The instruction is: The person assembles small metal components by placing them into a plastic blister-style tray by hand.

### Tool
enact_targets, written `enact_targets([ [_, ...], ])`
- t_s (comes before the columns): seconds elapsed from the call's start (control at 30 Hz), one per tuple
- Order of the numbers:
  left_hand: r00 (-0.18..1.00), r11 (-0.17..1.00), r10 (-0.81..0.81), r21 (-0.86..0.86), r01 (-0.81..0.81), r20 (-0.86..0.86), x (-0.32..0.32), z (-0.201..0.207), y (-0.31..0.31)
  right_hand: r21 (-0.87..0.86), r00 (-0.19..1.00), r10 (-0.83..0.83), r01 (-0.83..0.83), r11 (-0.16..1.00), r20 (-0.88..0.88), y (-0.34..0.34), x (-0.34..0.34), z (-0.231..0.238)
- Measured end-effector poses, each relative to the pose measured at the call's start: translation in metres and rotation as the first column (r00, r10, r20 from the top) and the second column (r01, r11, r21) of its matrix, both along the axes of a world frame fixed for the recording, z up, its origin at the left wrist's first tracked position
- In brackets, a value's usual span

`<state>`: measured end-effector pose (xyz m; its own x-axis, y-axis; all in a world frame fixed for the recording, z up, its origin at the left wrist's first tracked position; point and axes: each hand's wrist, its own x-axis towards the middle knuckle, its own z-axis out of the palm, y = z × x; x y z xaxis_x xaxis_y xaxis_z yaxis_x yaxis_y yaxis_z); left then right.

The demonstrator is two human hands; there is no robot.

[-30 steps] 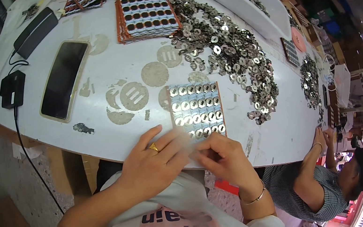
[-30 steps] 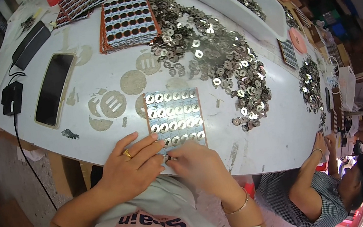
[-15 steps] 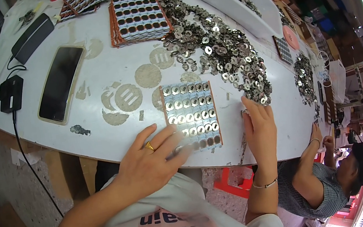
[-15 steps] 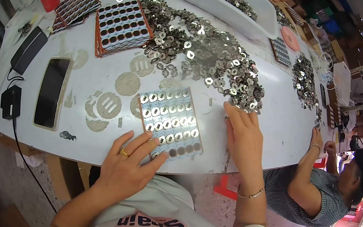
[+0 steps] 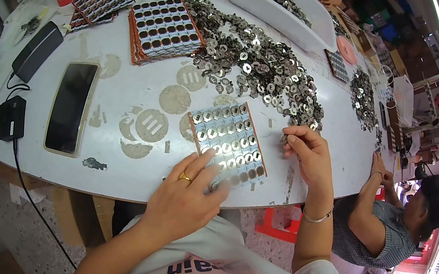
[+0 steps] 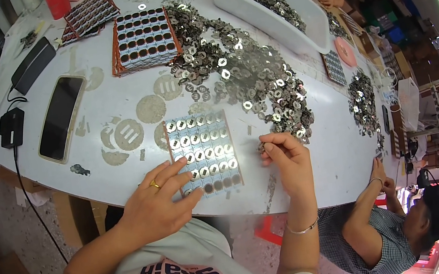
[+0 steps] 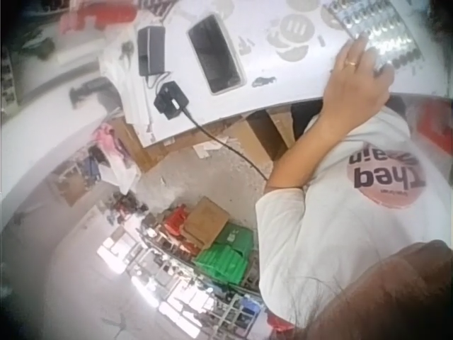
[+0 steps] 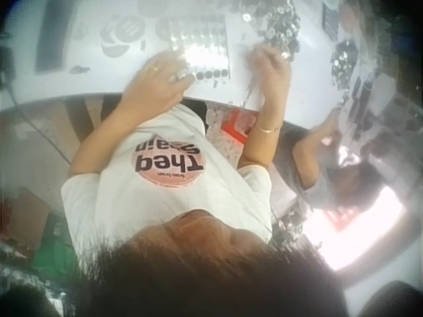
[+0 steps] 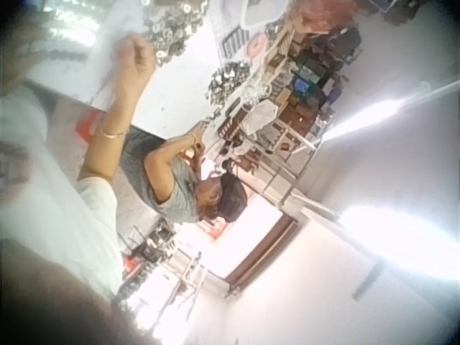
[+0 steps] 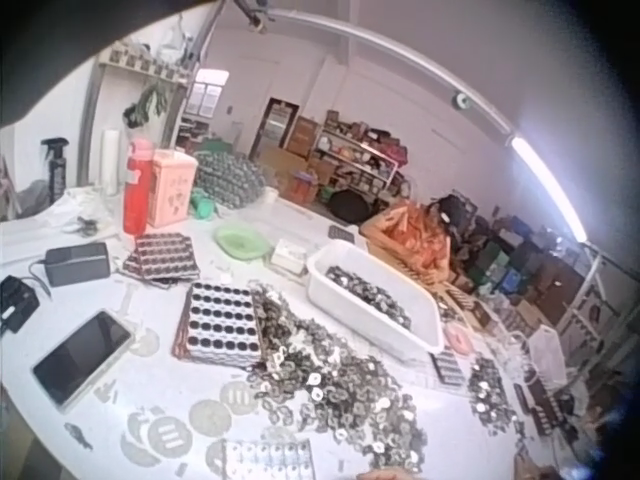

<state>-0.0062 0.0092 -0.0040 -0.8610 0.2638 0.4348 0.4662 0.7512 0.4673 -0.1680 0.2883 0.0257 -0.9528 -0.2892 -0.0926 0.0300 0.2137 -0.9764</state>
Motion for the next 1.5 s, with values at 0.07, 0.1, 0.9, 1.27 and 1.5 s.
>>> enact_targets([
  [0.07, 1.0, 1.0, 0.0, -0.003, 0.0, 0.0, 0.0, 0.0, 0.001, -0.013, 0.999, 0.02, -0.019, 1.0, 0.027, -0.003, 0.0, -0.004],
  [0.1, 1.0, 1.0, 0.005, -0.013, -0.005, -0.005, 0.0, -0.001, 0.001, 0.043, 0.997, 0.048, -0.046, 0.998, -0.064, -0.007, 0.001, -0.006],
  [0.9, 1.0, 0.999, 0.026, -0.035, -0.026, -0.01, 0.003, -0.001, 0.003, 0.562, 0.84, 0.301, 0.005, 0.827, -0.45, -0.026, 0.028, 0.021],
  [1.27, 0.999, 0.998, 0.049, -0.027, -0.049, 0.011, 0.003, 0.0, 0.004, 0.816, 0.644, 0.595, 0.08, 0.572, -0.48, -0.05, 0.049, 0.025],
  [1.5, 0.998, 0.998, 0.065, 0.018, -0.065, -0.011, 0.002, -0.002, 0.006, 0.514, 0.834, 0.2, 0.113, 0.85, -0.514, -0.019, 0.041, 0.009],
])
